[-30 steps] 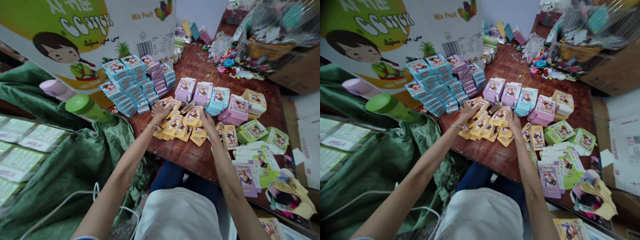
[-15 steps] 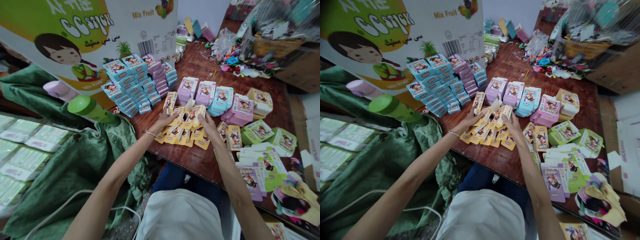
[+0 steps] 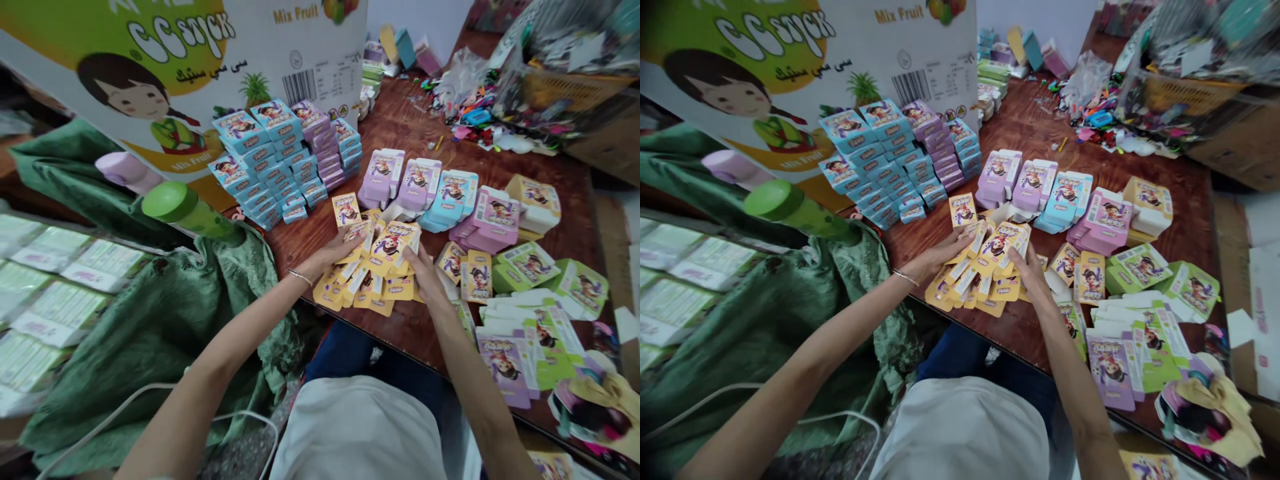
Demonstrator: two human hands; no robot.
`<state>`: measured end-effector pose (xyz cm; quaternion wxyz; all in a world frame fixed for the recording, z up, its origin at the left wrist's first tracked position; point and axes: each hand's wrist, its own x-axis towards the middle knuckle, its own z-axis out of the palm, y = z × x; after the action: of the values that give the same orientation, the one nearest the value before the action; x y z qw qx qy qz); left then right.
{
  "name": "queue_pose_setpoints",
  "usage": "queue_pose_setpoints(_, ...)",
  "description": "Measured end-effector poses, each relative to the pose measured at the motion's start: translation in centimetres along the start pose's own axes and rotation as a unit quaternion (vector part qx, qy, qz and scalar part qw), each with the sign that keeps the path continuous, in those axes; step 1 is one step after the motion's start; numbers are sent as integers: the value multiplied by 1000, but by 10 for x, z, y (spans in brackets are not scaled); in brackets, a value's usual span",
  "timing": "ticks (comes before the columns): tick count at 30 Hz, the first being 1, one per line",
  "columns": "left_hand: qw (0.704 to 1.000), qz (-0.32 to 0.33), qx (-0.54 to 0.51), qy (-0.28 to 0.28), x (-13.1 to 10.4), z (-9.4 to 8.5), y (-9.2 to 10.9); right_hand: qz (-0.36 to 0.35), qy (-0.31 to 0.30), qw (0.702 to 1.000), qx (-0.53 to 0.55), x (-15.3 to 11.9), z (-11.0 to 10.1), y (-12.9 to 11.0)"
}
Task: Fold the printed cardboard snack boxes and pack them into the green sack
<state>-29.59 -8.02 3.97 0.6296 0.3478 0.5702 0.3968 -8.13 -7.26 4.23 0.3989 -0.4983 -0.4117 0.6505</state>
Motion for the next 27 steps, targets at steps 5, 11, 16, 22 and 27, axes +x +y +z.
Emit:
queue_pose_setpoints(5, 998, 24, -53, -21, -15, 15, -4, -40, 0, 999, -9, -9, 8, 15)
queue_pose_setpoints(11, 985, 8, -163, -54, -26, 29, 9, -84, 11, 996, 31, -19, 13, 8)
queue_pose_setpoints(16, 985, 51, -154, -65, -35, 30, 32, -142, 22, 989, 37, -28, 18, -12)
queue_pose_setpoints(22, 980, 65, -160, -100, -47, 24, 45, -186, 30, 981, 42, -43, 37, -24)
queue_pose_setpoints(27, 976, 91, -172, -102, -34, 14, 29, -190, 7, 981, 38, -30, 48, -16)
